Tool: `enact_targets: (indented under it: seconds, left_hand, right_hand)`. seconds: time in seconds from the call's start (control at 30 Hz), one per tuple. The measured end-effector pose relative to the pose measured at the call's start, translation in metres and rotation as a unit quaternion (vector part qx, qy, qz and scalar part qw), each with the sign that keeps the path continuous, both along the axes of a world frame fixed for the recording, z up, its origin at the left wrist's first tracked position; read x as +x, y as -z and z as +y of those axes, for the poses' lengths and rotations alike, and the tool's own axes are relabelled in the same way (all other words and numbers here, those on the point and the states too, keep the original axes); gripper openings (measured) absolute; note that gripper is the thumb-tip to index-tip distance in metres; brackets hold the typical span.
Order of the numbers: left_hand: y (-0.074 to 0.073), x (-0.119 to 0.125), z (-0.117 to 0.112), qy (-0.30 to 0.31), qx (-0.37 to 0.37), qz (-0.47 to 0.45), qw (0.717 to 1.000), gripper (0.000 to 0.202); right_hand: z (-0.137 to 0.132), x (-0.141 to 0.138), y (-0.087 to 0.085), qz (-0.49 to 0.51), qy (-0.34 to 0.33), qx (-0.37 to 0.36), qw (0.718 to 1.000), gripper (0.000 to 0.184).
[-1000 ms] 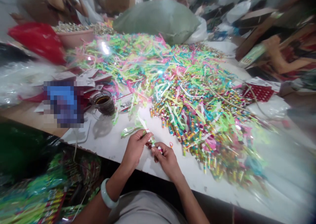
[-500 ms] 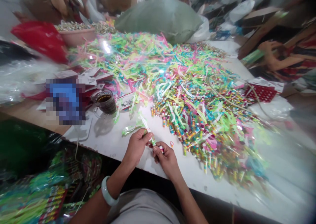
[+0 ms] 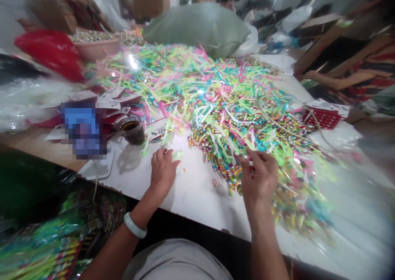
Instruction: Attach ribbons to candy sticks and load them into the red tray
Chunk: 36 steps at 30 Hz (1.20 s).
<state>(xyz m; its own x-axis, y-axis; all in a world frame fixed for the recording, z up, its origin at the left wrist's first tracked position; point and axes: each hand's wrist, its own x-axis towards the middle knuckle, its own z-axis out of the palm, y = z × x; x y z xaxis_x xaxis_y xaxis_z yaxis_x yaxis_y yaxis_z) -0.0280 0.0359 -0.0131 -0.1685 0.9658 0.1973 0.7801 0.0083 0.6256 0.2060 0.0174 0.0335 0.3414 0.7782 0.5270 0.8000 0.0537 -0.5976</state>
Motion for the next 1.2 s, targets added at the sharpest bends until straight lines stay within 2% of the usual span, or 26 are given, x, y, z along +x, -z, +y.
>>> enact_targets:
  seconds: [0.07,0.1,0.2,0.23,0.3,0.37,0.43,0.47,0.53,0.6,0.63,0.7,0.77,0.83,0.93,1.03,1.2]
  left_hand:
    - [0.003,-0.009,0.005,-0.005,-0.047,0.058,0.997,0.018]
    - [0.004,-0.011,0.006,-0.001,-0.067,0.054,0.996,0.013]
    - [0.009,-0.008,0.001,0.009,-0.092,0.007,0.996,0.01]
    - [0.01,-0.004,-0.002,0.005,-0.098,-0.029,0.995,0.013]
    - [0.012,0.005,-0.008,-0.008,-0.107,-0.169,0.98,0.02]
    - [0.011,0.016,-0.013,-0.029,-0.092,-0.346,0.933,0.025]
    - [0.007,0.024,-0.017,-0.045,-0.072,-0.461,0.884,0.028]
    - [0.006,0.027,-0.018,-0.051,-0.068,-0.482,0.872,0.031]
    - [0.003,0.027,-0.02,-0.045,-0.076,-0.457,0.885,0.036]
    - [0.002,0.024,-0.02,0.011,-0.114,-0.402,0.909,0.031]
    - [0.002,0.022,-0.021,0.047,-0.14,-0.39,0.909,0.026]
    - [0.003,0.02,-0.021,0.089,-0.18,-0.406,0.892,0.018]
    - [0.004,0.02,-0.022,0.061,-0.177,-0.436,0.88,0.018]
    - [0.005,0.022,-0.023,0.017,-0.15,-0.447,0.882,0.019]
    - [0.006,0.024,-0.023,0.009,-0.144,-0.477,0.867,0.021]
    - [0.005,0.024,-0.024,0.015,-0.148,-0.495,0.856,0.021]
    - [0.001,0.028,-0.027,0.005,-0.147,-0.5,0.854,0.021]
  right_hand:
    - [0.006,0.008,-0.004,-0.037,0.03,0.033,0.998,0.031]
    - [0.006,0.005,-0.001,-0.021,0.009,0.026,0.999,0.03]
    - [-0.004,-0.023,0.025,0.104,-0.126,-0.072,0.984,0.028]
    - [-0.008,-0.036,0.036,0.147,-0.161,-0.118,0.969,0.028]
    - [-0.018,-0.062,0.055,0.214,-0.208,-0.203,0.933,0.028]
    - [-0.025,-0.081,0.066,0.259,-0.258,-0.27,0.891,0.025]
    - [-0.028,-0.091,0.068,0.275,-0.301,-0.3,0.863,0.021]
    - [-0.028,-0.092,0.066,0.273,-0.311,-0.301,0.859,0.019]
    - [-0.025,-0.089,0.061,0.26,-0.316,-0.285,0.867,0.018]
    - [-0.022,-0.081,0.056,0.254,-0.329,-0.282,0.865,0.019]
    - [-0.02,-0.077,0.054,0.25,-0.332,-0.284,0.864,0.019]
    - [-0.017,-0.069,0.053,0.23,-0.317,-0.275,0.878,0.017]
    - [-0.017,-0.063,0.054,0.205,-0.292,-0.239,0.903,0.016]
    - [-0.019,-0.061,0.056,0.2,-0.292,-0.207,0.912,0.018]
    - [-0.024,-0.061,0.055,0.26,-0.315,-0.233,0.882,0.022]
    - [-0.028,-0.063,0.051,0.305,-0.306,-0.283,0.856,0.029]
    - [-0.031,-0.067,0.046,0.291,-0.267,-0.309,0.865,0.023]
